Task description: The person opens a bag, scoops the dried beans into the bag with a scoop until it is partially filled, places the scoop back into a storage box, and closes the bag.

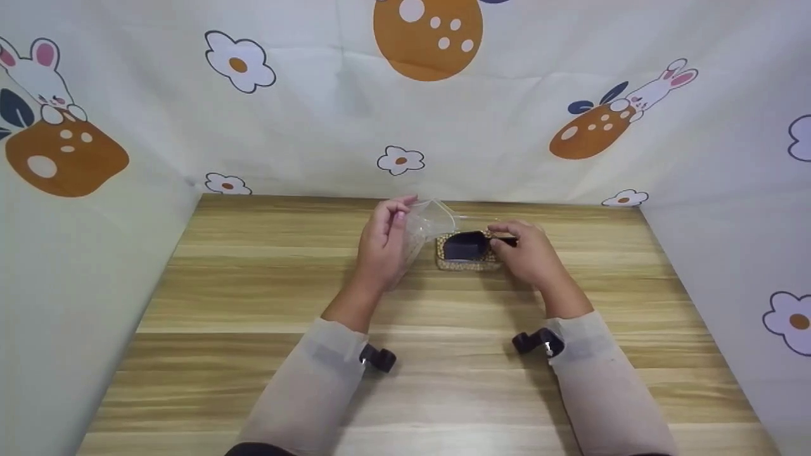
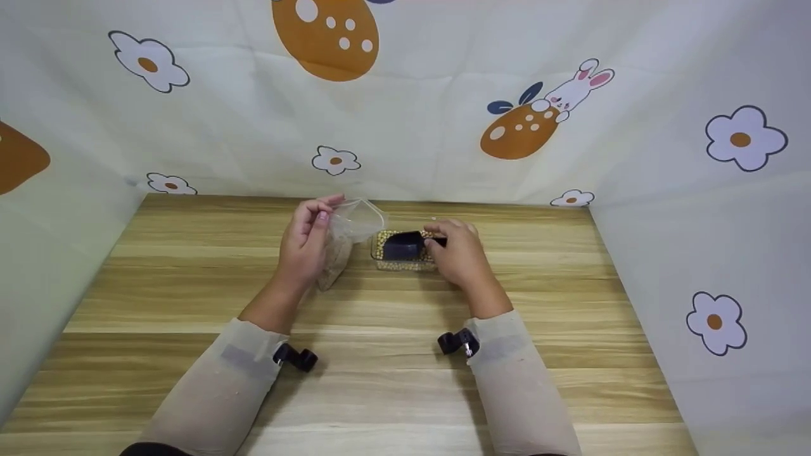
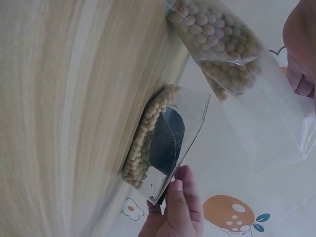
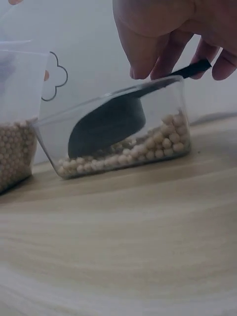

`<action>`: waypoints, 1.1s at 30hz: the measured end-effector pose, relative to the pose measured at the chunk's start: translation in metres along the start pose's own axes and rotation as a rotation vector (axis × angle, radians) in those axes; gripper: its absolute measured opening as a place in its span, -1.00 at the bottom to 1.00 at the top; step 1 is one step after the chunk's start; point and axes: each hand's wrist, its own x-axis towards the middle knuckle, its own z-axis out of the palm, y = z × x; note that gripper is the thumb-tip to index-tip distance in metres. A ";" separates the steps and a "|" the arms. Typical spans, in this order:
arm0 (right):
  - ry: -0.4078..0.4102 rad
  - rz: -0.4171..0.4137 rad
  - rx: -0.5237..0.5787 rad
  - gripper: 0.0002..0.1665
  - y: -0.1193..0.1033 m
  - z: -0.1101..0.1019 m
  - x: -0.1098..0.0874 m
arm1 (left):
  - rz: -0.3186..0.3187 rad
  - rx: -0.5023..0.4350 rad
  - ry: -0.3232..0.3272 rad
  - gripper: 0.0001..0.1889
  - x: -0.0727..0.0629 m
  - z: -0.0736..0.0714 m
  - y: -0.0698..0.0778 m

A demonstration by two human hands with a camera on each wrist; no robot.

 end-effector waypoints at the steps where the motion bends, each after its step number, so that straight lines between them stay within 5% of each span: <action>1: 0.011 0.002 0.008 -0.56 -0.002 -0.001 0.000 | -0.004 0.002 0.000 -0.84 0.000 0.000 0.000; 17: 0.109 -0.007 0.091 -0.56 -0.033 0.000 -0.008 | -0.005 -0.011 -0.003 -0.84 0.001 0.000 0.003; 33: 0.023 -0.025 0.398 -0.56 -0.078 0.038 0.000 | -0.019 -0.026 0.001 -0.83 0.001 -0.003 0.003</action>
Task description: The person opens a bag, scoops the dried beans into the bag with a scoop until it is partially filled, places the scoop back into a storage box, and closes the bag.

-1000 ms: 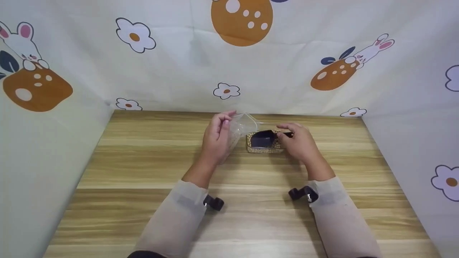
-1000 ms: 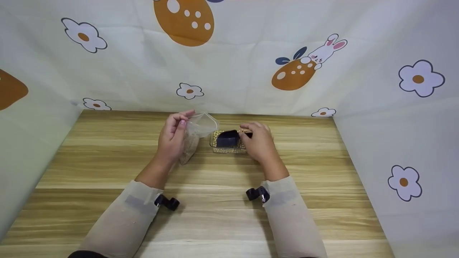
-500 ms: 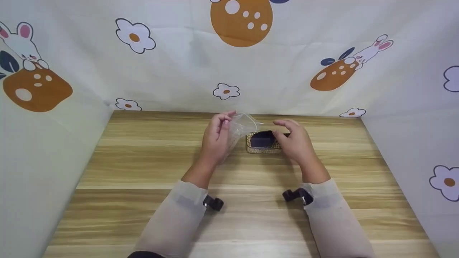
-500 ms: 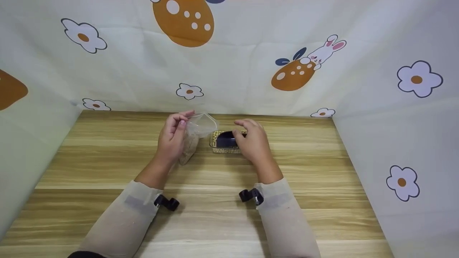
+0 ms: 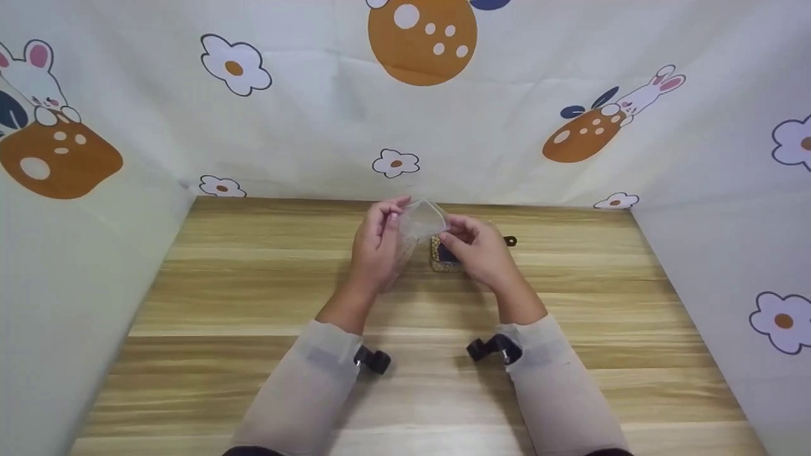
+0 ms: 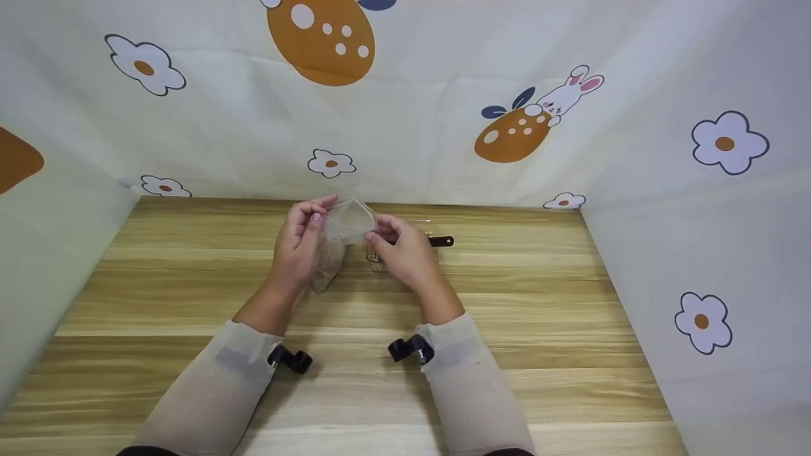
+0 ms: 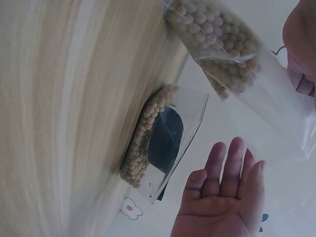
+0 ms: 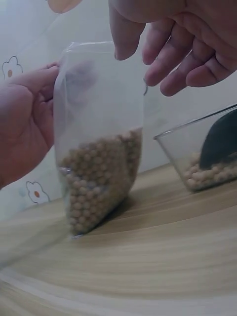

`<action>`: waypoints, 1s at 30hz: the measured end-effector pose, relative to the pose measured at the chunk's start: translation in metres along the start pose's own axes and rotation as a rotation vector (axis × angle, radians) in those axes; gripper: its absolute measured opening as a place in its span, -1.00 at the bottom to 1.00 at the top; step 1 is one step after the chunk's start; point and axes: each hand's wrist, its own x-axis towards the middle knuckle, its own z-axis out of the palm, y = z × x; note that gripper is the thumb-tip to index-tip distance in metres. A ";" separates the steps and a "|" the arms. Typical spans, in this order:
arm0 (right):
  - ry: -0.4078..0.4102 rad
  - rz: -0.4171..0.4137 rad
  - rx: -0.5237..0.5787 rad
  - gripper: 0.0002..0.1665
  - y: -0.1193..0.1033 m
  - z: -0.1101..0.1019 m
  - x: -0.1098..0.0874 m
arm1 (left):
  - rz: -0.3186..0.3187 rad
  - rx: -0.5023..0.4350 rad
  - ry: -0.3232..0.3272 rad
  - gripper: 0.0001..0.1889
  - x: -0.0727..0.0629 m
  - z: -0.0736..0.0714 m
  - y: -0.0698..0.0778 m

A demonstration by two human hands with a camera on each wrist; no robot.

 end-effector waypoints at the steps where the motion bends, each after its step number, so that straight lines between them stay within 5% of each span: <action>1: 0.005 0.003 0.016 -0.56 -0.001 0.003 0.001 | 0.001 -0.010 0.004 -0.83 0.000 -0.001 0.000; 12: -0.040 0.038 0.220 -0.50 -0.021 0.031 -0.002 | 0.057 -0.070 0.028 -0.84 -0.003 -0.004 0.003; 19: -0.099 0.003 0.298 -0.46 -0.027 0.043 -0.004 | 0.060 -0.026 0.041 -0.84 -0.007 -0.008 0.006; 30: -0.244 -0.076 0.441 -0.06 -0.026 0.056 -0.011 | 0.022 -0.041 0.049 -0.65 -0.009 -0.010 0.005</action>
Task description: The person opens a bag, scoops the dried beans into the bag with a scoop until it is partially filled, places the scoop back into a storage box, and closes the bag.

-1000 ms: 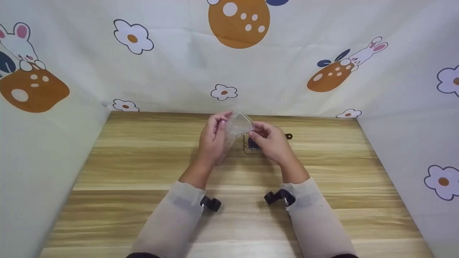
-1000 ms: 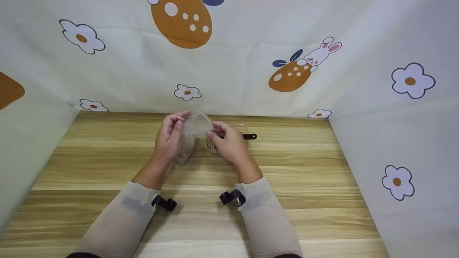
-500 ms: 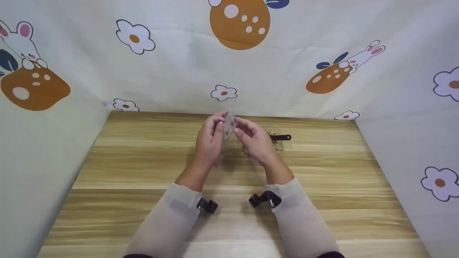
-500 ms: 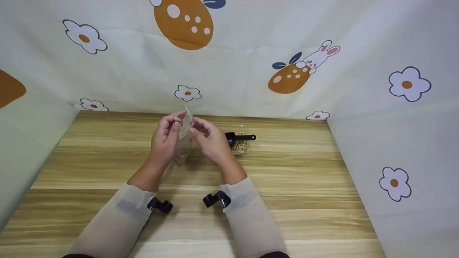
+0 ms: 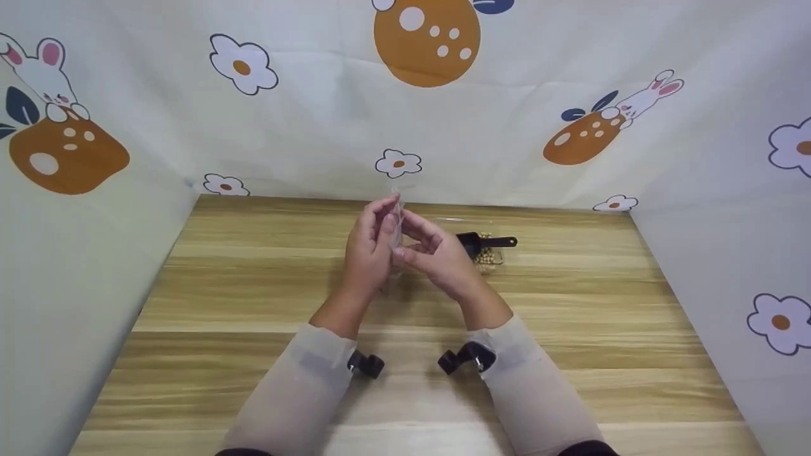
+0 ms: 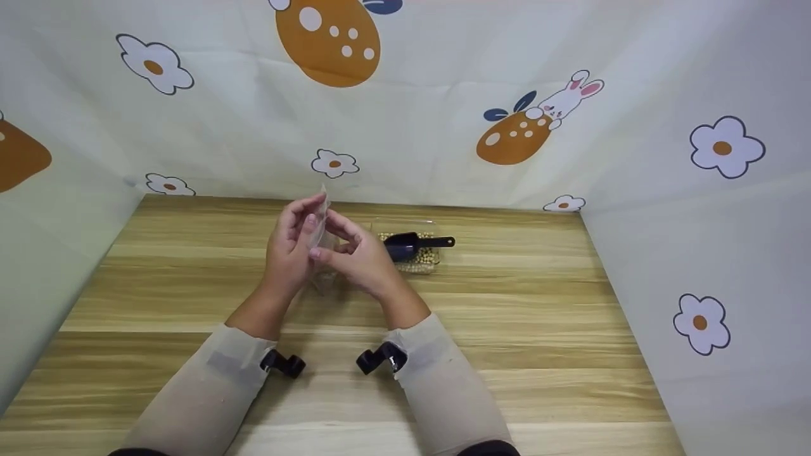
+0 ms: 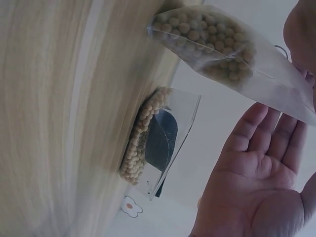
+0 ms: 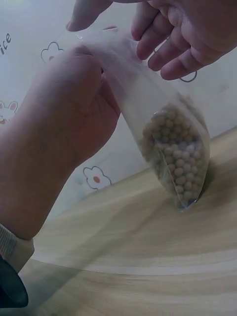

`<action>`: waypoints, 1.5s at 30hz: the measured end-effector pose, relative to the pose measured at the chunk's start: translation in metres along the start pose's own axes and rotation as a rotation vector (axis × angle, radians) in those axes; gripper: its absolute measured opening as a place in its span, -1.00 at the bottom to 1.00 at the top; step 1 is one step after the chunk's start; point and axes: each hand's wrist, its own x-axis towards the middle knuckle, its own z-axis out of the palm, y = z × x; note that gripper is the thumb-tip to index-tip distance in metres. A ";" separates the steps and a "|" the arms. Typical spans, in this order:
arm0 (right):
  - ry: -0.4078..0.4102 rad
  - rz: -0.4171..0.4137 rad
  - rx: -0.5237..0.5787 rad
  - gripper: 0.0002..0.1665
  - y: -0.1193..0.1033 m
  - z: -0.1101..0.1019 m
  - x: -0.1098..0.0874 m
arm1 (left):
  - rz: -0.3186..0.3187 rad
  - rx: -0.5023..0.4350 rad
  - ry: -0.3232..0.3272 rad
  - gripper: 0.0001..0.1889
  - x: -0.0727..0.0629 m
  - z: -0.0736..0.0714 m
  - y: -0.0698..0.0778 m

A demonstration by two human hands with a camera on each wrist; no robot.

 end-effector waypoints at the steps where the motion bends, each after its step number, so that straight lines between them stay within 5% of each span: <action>1: 0.001 0.004 0.001 -0.02 0.000 0.001 0.000 | -0.008 0.003 0.002 -0.64 0.000 0.000 0.000; 13: 0.087 -0.026 -0.129 -0.01 0.005 0.015 -0.001 | -0.093 -0.109 0.034 -0.53 0.006 -0.006 -0.008; 25: 0.126 -0.049 -0.132 -0.12 0.007 0.013 0.000 | -0.205 -0.068 0.061 -0.57 0.024 -0.013 -0.019; 40: 0.071 -0.040 -0.085 -0.13 0.004 0.013 -0.002 | -0.305 -0.186 -0.080 -0.53 0.052 -0.012 -0.024; 45: 0.066 -0.034 -0.057 -0.13 0.003 0.012 -0.003 | -0.309 -0.242 -0.075 -0.55 0.058 -0.011 -0.023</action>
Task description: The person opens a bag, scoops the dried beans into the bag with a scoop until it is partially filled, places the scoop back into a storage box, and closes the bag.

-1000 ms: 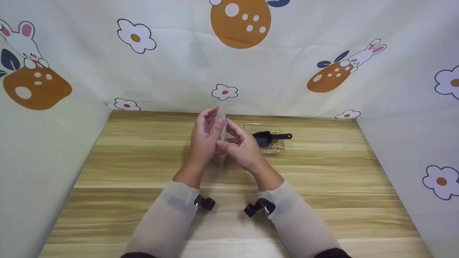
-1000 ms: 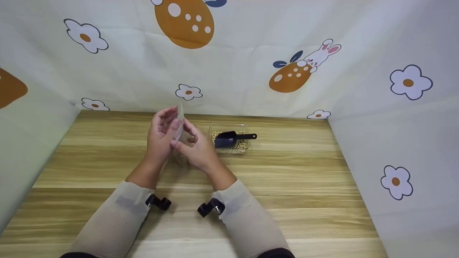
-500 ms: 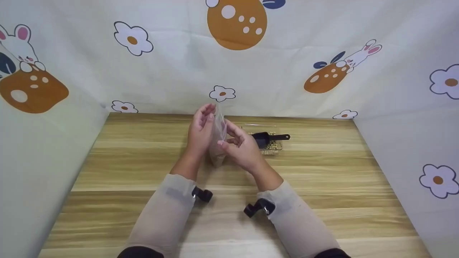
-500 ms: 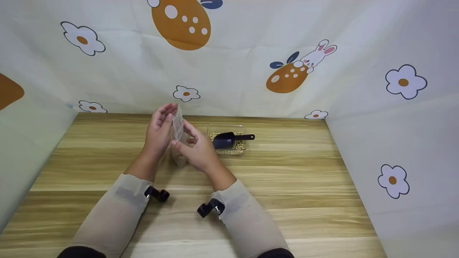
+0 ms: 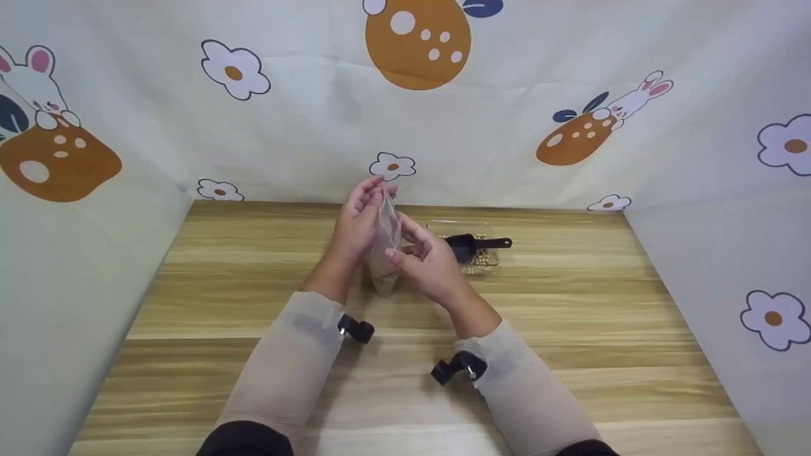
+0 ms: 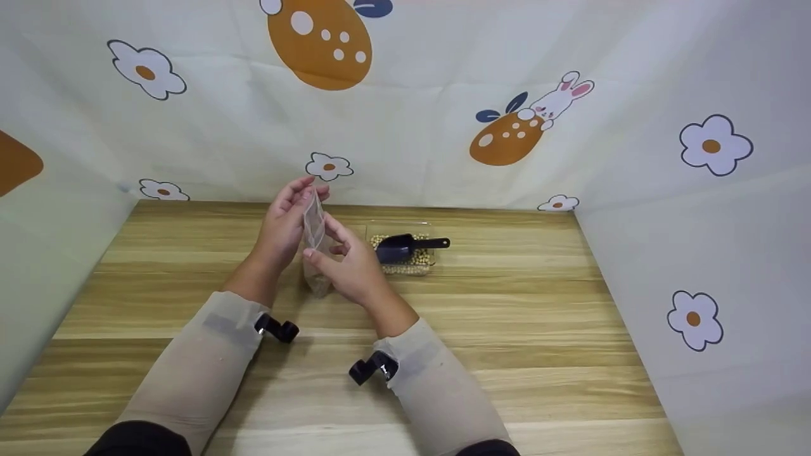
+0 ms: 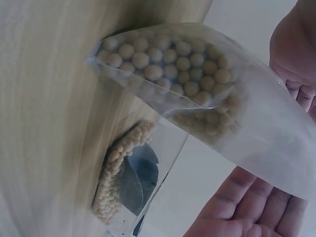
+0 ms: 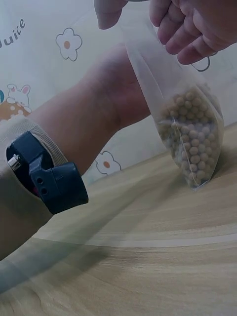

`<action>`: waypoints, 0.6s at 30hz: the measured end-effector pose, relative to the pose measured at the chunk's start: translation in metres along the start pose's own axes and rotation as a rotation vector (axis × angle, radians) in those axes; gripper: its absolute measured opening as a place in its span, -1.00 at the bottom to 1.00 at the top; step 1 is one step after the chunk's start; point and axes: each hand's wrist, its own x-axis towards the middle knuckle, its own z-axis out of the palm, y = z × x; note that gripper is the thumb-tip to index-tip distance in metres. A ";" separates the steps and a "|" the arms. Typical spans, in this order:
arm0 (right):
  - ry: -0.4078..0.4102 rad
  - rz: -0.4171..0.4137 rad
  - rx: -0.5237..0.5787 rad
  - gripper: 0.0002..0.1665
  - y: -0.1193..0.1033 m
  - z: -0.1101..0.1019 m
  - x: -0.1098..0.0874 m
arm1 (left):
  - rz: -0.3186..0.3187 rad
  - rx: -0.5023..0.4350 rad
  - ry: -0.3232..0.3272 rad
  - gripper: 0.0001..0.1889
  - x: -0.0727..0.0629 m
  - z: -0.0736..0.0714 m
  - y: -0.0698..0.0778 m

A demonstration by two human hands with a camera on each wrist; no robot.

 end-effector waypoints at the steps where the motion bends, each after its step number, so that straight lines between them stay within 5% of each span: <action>1: 0.002 0.001 0.003 -0.14 -0.001 0.000 0.000 | -0.002 -0.009 0.003 -0.56 0.001 0.000 0.001; 18: 0.210 -0.066 -0.006 -0.32 0.003 -0.012 0.006 | -0.029 -0.063 0.147 -0.61 -0.012 -0.016 0.010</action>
